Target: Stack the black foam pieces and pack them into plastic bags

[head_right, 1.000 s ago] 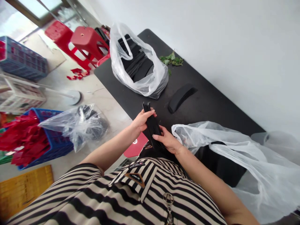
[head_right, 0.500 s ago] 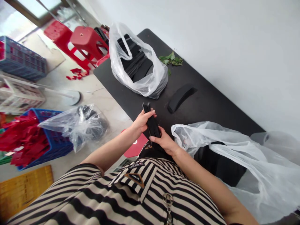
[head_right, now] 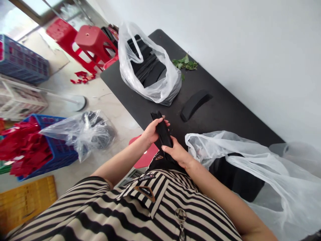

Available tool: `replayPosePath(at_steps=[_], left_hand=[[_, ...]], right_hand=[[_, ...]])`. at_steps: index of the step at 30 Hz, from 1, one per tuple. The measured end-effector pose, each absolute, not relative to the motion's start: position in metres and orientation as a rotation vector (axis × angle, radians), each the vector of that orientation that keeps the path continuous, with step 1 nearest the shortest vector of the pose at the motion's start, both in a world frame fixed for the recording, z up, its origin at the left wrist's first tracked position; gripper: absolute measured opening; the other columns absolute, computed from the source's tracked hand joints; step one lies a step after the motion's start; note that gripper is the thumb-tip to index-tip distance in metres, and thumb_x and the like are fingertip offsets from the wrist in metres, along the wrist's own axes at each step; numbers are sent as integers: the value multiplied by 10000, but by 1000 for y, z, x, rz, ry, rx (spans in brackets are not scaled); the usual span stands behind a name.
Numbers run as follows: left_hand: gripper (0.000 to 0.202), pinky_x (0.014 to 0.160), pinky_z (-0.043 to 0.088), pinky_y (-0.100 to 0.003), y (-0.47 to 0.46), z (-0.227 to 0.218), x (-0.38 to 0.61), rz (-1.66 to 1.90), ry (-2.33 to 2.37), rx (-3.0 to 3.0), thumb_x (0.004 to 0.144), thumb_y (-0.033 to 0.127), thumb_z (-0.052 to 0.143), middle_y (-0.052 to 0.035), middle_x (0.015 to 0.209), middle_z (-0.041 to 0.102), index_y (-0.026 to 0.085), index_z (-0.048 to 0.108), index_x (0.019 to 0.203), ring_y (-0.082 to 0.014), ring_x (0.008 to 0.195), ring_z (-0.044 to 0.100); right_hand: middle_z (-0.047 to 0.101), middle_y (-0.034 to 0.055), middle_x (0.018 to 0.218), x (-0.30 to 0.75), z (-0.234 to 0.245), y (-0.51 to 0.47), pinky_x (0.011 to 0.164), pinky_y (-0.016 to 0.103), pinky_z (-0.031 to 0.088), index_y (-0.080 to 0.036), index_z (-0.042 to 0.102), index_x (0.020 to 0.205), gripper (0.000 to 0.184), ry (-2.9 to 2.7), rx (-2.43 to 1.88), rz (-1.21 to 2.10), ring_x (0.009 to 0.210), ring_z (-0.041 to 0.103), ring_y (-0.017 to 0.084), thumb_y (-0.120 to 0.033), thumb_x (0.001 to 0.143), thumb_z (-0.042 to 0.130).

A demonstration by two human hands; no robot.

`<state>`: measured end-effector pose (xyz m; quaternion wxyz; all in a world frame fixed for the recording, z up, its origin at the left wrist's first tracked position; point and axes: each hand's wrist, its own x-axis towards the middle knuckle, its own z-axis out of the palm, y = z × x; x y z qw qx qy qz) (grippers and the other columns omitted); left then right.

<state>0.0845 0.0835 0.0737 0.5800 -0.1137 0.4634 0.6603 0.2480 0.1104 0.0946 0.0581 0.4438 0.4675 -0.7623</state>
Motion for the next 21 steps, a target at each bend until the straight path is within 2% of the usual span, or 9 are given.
replayPosePath(at_steps=[7, 11, 15, 18, 21], left_hand=[[418, 790, 572, -401, 78, 74, 73, 1554, 983, -225, 723, 430, 778, -58, 949, 696, 194, 623, 1031, -238, 936, 686], [476, 780, 565, -392, 79, 71, 74, 1583, 1001, -198, 688, 397, 822, -18, 904, 676, 222, 592, 1067, -219, 895, 692], [424, 756, 564, -380, 81, 67, 78, 1579, 978, -231, 710, 358, 797, -1, 852, 656, 216, 603, 1060, -203, 842, 691], [373, 726, 567, -364, 82, 66, 79, 1572, 927, -275, 750, 353, 738, -2, 834, 656, 213, 629, 1079, -188, 792, 682], [321, 704, 566, -344, 82, 67, 78, 1566, 903, -294, 776, 354, 700, -12, 843, 669, 203, 655, 1056, -174, 761, 669]], right_hand=[[589, 71, 1258, 249, 102, 112, 1059, 418, 384, -231, 424, 1387, 695, 1625, 1352, -2133, 1162, 547, 239, -386, 770, 703], [598, 64, 1239, 253, 98, 113, 1068, 435, 359, -243, 447, 1376, 707, 1709, 1376, -2062, 1151, 548, 245, -378, 742, 726], [598, 56, 1243, 256, 97, 113, 1065, 431, 368, -256, 440, 1382, 722, 1711, 1398, -2043, 1153, 549, 242, -385, 736, 736], [618, 56, 1206, 257, 103, 114, 1026, 422, 422, -258, 439, 1378, 718, 1603, 1398, -2103, 1121, 570, 242, -418, 747, 743], [660, 56, 1108, 257, 113, 115, 905, 387, 513, -270, 435, 1383, 665, 1410, 1336, -2279, 1007, 621, 234, -541, 819, 663]])
